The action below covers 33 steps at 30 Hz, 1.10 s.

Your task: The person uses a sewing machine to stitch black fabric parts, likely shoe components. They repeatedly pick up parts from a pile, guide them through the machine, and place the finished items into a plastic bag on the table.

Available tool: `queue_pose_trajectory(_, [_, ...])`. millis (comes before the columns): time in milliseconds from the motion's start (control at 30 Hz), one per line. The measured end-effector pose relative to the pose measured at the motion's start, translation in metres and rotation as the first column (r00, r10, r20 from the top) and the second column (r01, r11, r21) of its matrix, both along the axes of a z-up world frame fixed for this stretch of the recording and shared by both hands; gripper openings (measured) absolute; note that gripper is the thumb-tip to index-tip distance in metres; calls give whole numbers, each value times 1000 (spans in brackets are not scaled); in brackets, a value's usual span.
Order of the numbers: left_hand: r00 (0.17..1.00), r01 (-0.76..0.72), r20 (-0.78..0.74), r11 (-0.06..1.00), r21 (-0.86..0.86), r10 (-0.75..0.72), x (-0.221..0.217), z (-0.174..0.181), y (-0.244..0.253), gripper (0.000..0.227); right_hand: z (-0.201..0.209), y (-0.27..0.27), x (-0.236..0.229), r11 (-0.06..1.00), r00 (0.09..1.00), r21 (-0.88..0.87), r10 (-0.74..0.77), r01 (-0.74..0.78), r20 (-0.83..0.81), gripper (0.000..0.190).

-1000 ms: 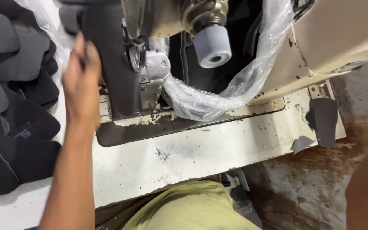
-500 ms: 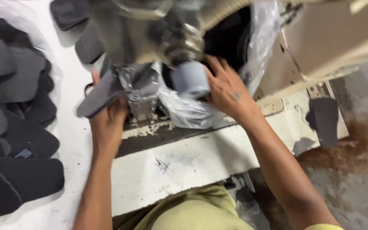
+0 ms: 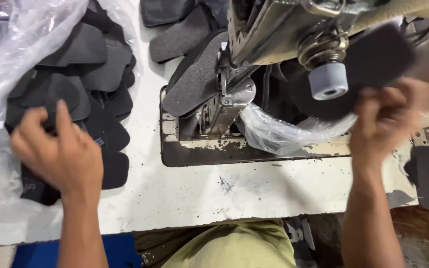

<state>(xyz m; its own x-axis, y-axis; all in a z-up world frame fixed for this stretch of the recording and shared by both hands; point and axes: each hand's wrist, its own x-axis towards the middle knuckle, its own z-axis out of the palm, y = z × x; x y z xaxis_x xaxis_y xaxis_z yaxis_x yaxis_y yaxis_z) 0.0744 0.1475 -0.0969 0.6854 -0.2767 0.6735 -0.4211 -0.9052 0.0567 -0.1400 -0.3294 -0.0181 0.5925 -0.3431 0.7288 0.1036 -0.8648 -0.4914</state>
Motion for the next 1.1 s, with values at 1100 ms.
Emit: queue_pose_trajectory(1100, [962,219,-82,555,802,-262,-50,32,-4,53,-70,113,-59,534,705,835,643,-132,-299,19])
